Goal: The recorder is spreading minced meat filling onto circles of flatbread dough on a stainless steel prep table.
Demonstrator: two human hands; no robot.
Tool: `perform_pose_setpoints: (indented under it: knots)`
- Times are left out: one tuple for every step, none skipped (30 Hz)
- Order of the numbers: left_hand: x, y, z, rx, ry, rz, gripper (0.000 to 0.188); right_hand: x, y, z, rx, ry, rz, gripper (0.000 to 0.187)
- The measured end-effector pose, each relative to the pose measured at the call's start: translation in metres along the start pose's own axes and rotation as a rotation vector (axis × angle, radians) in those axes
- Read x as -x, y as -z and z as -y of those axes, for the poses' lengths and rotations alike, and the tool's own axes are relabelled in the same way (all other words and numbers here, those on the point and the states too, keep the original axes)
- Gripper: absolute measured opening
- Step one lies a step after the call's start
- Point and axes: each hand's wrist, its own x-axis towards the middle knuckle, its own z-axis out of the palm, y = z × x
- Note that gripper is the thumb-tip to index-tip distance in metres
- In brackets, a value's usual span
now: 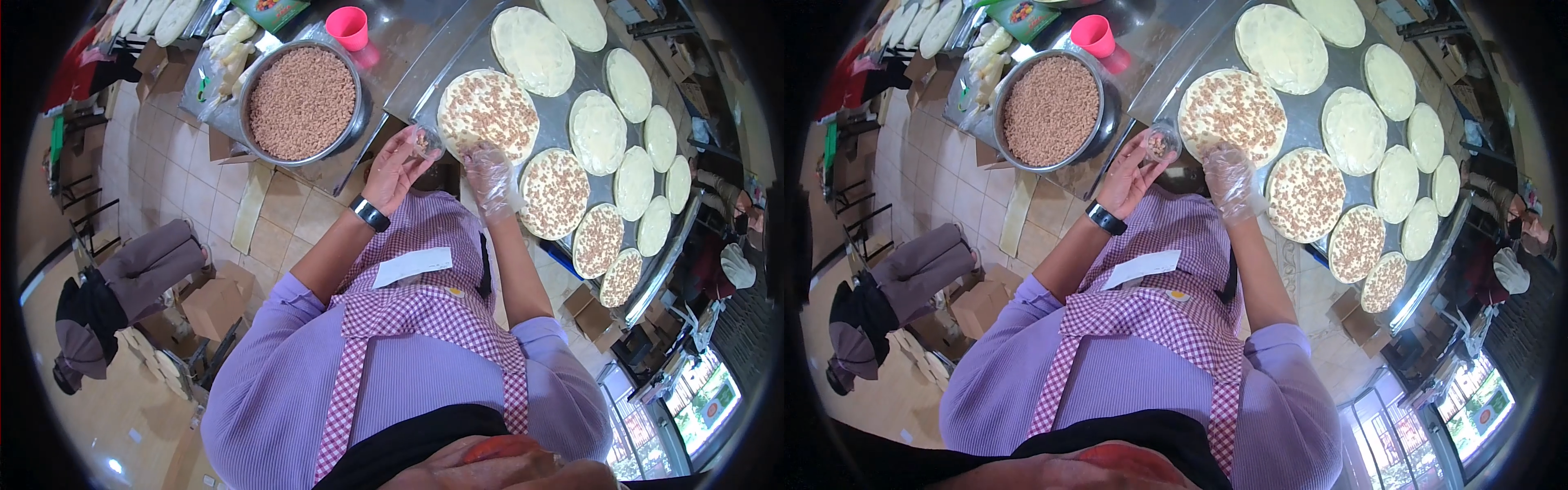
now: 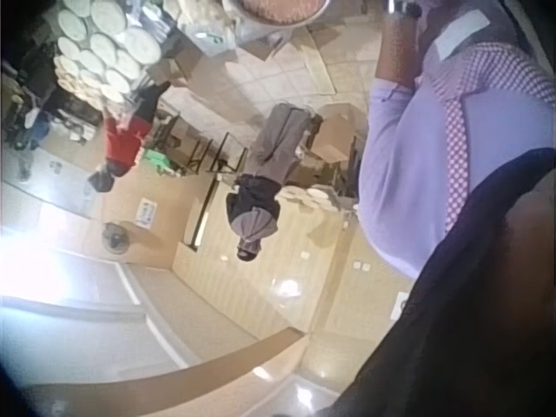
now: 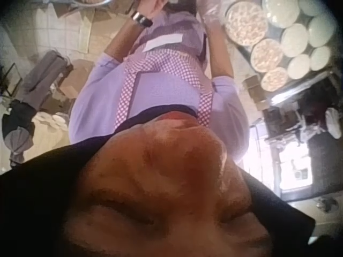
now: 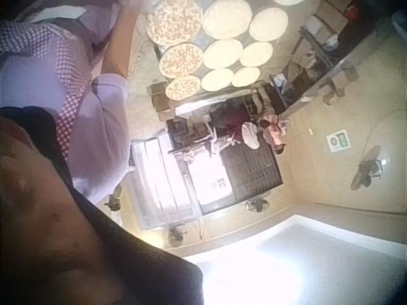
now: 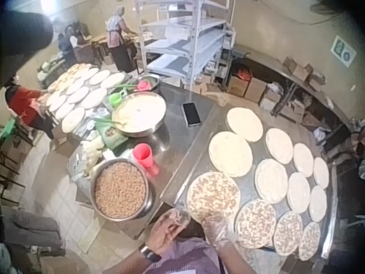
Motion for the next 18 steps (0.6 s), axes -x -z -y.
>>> perform_pose_setpoints:
  knots:
    - [-0.001, 0.001, 0.0, -0.016, 0.013, 0.019, 0.03, -0.001, -0.007, -0.005, -0.001, 0.018, -0.013, 0.009]
    - [-0.003, 0.002, -0.001, -0.032, 0.028, 0.039, 0.03, 0.0, -0.01, -0.008, -0.005, 0.006, -0.009, 0.009]
    - [-0.006, 0.005, -0.002, -0.036, 0.036, 0.029, 0.03, -0.003, -0.01, -0.006, -0.007, -0.008, -0.03, 0.009]
    - [-0.007, 0.006, -0.002, -0.035, 0.041, 0.034, 0.03, -0.006, -0.006, -0.003, -0.007, -0.025, -0.049, 0.009]
    - [-0.009, 0.007, -0.003, -0.035, 0.047, 0.042, 0.03, -0.009, -0.001, 0.0, -0.033, -0.017, -0.027, 0.009]
    - [-0.011, 0.008, -0.003, -0.039, 0.06, 0.038, 0.03, -0.012, 0.005, 0.004, -0.034, -0.03, -0.023, 0.009]
    - [-0.014, 0.009, -0.004, -0.058, 0.06, 0.053, 0.03, -0.015, 0.011, 0.007, -0.018, -0.011, -0.068, 0.008]
    - [-0.016, 0.008, -0.005, -0.078, 0.059, 0.069, 0.03, -0.016, 0.013, 0.009, -0.002, 0.008, -0.115, 0.008]
    - [-0.02, 0.005, -0.007, -0.086, 0.069, 0.073, 0.03, -0.014, 0.012, 0.006, -0.032, -0.093, -0.101, 0.01]
    - [-0.02, 0.003, -0.008, -0.119, 0.063, 0.083, 0.032, -0.013, 0.016, 0.013, -0.04, -0.099, -0.1, 0.01]
    - [-0.021, 0.0, -0.01, -0.152, 0.057, 0.095, 0.035, -0.012, 0.024, 0.022, -0.393, -0.313, -0.167, 0.012]
    - [-0.023, -0.006, -0.01, -0.161, 0.066, 0.1, 0.035, -0.011, 0.029, 0.026, -0.738, -0.533, -0.242, 0.014]
    - [-0.025, -0.014, -0.009, -0.22, 0.027, 0.118, 0.036, -0.007, 0.022, 0.021, -0.816, -0.64, -0.202, 0.021]
    - [-0.028, -0.021, -0.009, -0.279, -0.014, 0.137, 0.038, -0.005, 0.022, 0.023, -0.818, -0.648, -0.215, 0.021]
    - [-0.031, -0.026, -0.007, -0.288, -0.007, 0.146, 0.038, -0.007, 0.028, 0.032, -1.177, -0.786, -0.284, 0.024]
    - [-0.035, -0.032, -0.006, -0.501, -0.106, 0.203, 0.039, -0.008, 0.03, 0.036, -1.541, -0.91, -0.354, 0.028]
    - [-0.037, -0.037, -0.006, -0.714, -0.209, 0.263, 0.04, -0.005, 0.025, 0.032, -1.72, -0.895, -0.33, 0.033]
    - [-0.037, -0.044, -0.006, -0.721, -0.205, 0.275, 0.04, -0.006, 0.027, 0.034, -1.722, -0.893, -0.346, 0.033]
